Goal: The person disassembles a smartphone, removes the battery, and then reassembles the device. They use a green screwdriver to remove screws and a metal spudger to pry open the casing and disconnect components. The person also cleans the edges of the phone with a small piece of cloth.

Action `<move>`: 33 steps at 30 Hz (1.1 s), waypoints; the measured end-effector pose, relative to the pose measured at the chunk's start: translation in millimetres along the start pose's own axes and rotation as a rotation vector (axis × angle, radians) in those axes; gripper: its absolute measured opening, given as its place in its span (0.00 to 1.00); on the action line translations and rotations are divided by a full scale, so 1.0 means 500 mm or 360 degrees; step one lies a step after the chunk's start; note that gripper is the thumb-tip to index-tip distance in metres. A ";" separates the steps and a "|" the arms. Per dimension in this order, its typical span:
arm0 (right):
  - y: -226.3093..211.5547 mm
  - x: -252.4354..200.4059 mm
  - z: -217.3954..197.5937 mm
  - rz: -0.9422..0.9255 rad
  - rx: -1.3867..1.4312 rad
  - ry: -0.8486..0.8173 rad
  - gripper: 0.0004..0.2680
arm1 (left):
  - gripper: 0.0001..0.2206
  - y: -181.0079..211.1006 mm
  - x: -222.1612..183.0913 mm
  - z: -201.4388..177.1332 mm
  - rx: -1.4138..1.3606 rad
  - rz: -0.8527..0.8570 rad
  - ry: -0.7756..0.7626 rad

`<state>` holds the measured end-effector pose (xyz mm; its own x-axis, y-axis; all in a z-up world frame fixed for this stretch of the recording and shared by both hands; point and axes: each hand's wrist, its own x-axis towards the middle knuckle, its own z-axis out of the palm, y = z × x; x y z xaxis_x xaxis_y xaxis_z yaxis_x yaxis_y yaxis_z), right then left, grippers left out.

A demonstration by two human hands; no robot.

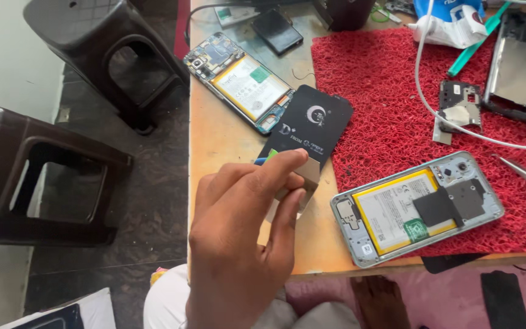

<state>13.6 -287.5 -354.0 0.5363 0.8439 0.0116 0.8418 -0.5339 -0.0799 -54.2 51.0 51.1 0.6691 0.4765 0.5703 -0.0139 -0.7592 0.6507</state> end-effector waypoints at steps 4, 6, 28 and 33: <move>0.001 -0.005 0.009 0.0095 -0.0022 -0.0190 0.26 | 0.19 0.002 -0.002 0.003 -0.0021 0.0000 0.0009; 0.000 -0.004 0.011 0.0136 -0.0053 -0.0290 0.26 | 0.18 0.003 -0.001 0.004 -0.0018 0.0018 0.0028; 0.032 0.067 0.115 -0.0073 -0.0321 0.0449 0.16 | 0.22 -0.039 0.021 0.006 -0.0099 -0.0384 0.0108; 0.024 0.032 0.096 -0.0024 -0.0313 0.0290 0.17 | 0.18 -0.054 0.028 -0.019 -0.0018 -0.0463 0.0372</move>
<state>29.1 -277.8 -402.7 0.5109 0.8380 0.1918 0.8359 -0.5363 0.1165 -51.7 82.3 46.3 0.4584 0.7611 0.4589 0.1428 -0.5727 0.8072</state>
